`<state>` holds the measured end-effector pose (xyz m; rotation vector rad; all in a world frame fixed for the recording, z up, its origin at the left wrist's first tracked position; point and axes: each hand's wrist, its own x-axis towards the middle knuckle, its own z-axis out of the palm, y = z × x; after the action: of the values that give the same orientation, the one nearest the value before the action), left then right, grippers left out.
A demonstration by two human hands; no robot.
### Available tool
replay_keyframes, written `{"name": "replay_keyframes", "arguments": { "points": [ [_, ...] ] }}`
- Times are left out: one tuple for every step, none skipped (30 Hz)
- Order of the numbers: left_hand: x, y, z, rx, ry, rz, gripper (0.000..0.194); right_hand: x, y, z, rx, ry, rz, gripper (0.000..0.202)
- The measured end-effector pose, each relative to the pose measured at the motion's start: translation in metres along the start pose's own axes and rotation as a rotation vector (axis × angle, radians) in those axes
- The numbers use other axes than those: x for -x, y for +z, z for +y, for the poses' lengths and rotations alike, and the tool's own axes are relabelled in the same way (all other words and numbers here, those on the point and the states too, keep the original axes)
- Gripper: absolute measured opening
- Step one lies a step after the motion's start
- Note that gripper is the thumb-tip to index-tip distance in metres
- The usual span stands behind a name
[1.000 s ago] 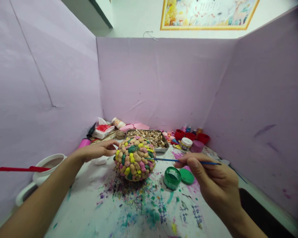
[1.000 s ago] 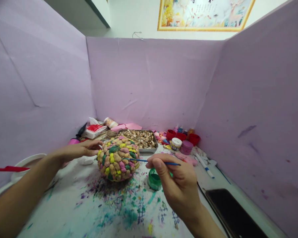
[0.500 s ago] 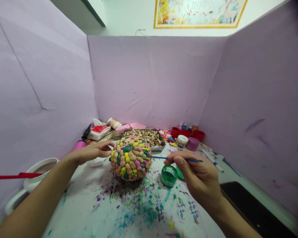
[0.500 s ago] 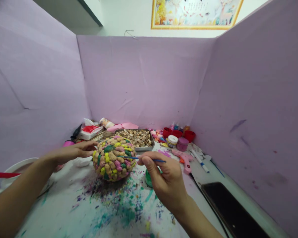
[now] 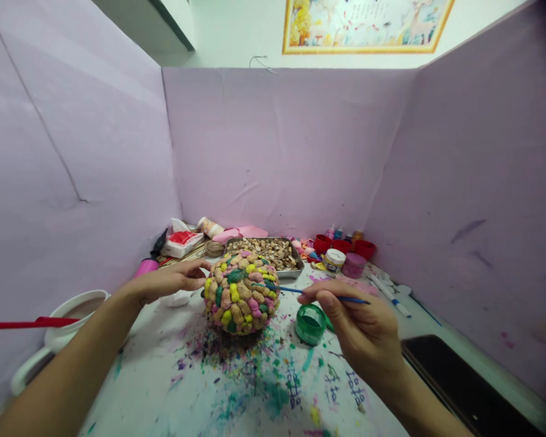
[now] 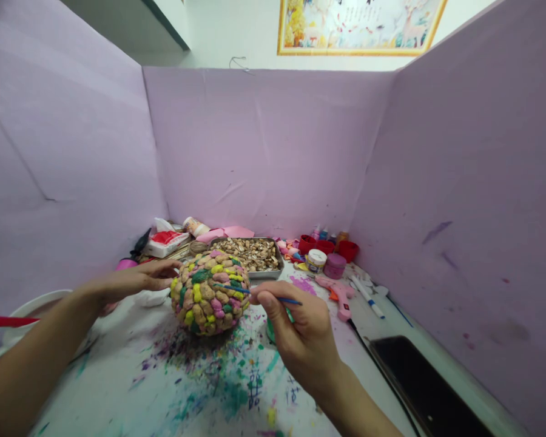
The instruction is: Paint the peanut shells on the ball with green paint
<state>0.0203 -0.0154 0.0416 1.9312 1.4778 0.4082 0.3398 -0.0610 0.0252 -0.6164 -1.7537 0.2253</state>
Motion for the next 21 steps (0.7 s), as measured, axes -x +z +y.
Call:
{"name": "replay_keyframes", "arguments": {
  "points": [
    [0.0005, 0.0003, 0.0010, 0.014, -0.013, -0.005, 0.048, 0.0005, -0.0002, 0.0000, 0.002, -0.001, -0.001, 0.016],
    [0.0009, 0.0006, 0.0019, 0.023, -0.022, -0.008, 0.049, 0.0010, -0.0003, 0.0001, 0.005, -0.001, -0.005, 0.016],
    [0.0013, 0.0010, 0.0026, 0.032, -0.029, -0.007, 0.050, 0.0015, -0.0002, 0.0002, 0.007, -0.001, -0.009, 0.016],
    [0.0015, 0.0012, 0.0031, 0.041, -0.034, -0.004, 0.051, 0.0018, 0.0001, 0.0003, 0.007, -0.003, -0.016, 0.016],
    [0.0015, 0.0014, 0.0033, 0.049, -0.036, -0.003, 0.052, 0.0021, 0.0006, 0.0005, 0.003, -0.005, -0.024, 0.016],
    [0.0015, 0.0015, 0.0033, 0.054, -0.035, -0.002, 0.053, 0.0022, 0.0011, 0.0008, -0.002, -0.008, -0.033, 0.016],
    [0.0013, 0.0014, 0.0032, 0.056, -0.032, -0.002, 0.053, 0.0022, 0.0016, 0.0012, -0.008, -0.011, -0.041, 0.016],
    [0.0011, 0.0013, 0.0029, 0.055, -0.026, -0.005, 0.052, 0.0021, 0.0021, 0.0015, -0.011, -0.013, -0.049, 0.015],
    [0.0009, 0.0011, 0.0025, 0.051, -0.021, -0.007, 0.051, 0.0018, 0.0024, 0.0018, -0.010, -0.015, -0.055, 0.016],
    [0.0007, 0.0008, 0.0021, 0.045, -0.019, -0.011, 0.050, 0.0013, 0.0025, 0.0020, -0.006, -0.018, -0.063, 0.016],
    [0.0006, 0.0005, 0.0018, 0.039, -0.021, -0.013, 0.049, 0.0008, 0.0023, 0.0019, 0.001, -0.019, -0.069, 0.016],
    [0.0005, 0.0003, 0.0014, 0.037, -0.024, -0.016, 0.048, 0.0002, 0.0020, 0.0016, 0.009, -0.021, -0.073, 0.016],
    [0.0005, 0.0002, 0.0011, 0.037, -0.028, -0.019, 0.047, -0.0004, 0.0014, 0.0011, 0.018, -0.021, -0.078, 0.016],
    [0.0006, 0.0002, 0.0010, 0.040, -0.033, -0.020, 0.047, -0.0010, 0.0007, 0.0005, 0.027, -0.021, -0.080, 0.016],
    [0.0007, 0.0003, 0.0010, 0.045, -0.037, -0.021, 0.047, -0.0015, -0.0001, -0.0003, 0.036, -0.022, -0.081, 0.016],
    [0.0009, 0.0005, 0.0013, 0.050, -0.039, -0.025, 0.047, -0.0019, -0.0010, -0.0011, 0.045, -0.023, -0.081, 0.017],
    [0.0011, 0.0008, 0.0017, 0.054, -0.040, -0.027, 0.048, -0.0022, -0.0018, -0.0018, 0.054, -0.026, -0.080, 0.017],
    [0.0013, 0.0012, 0.0022, 0.054, -0.041, -0.027, 0.048, -0.0024, -0.0025, -0.0024, 0.061, -0.032, -0.079, 0.017],
    [0.0014, 0.0017, 0.0027, 0.045, -0.038, -0.023, 0.049, -0.0025, -0.0031, -0.0028, 0.067, -0.040, -0.079, 0.017],
    [0.0015, 0.0021, 0.0032, 0.021, -0.023, -0.010, 0.049, -0.0024, -0.0035, -0.0031, 0.072, -0.047, -0.079, 0.017],
    [0.0015, 0.0025, 0.0036, -0.014, 0.001, 0.010, 0.048, -0.0022, -0.0037, -0.0032, 0.075, -0.054, -0.080, 0.017]
  ]
}}
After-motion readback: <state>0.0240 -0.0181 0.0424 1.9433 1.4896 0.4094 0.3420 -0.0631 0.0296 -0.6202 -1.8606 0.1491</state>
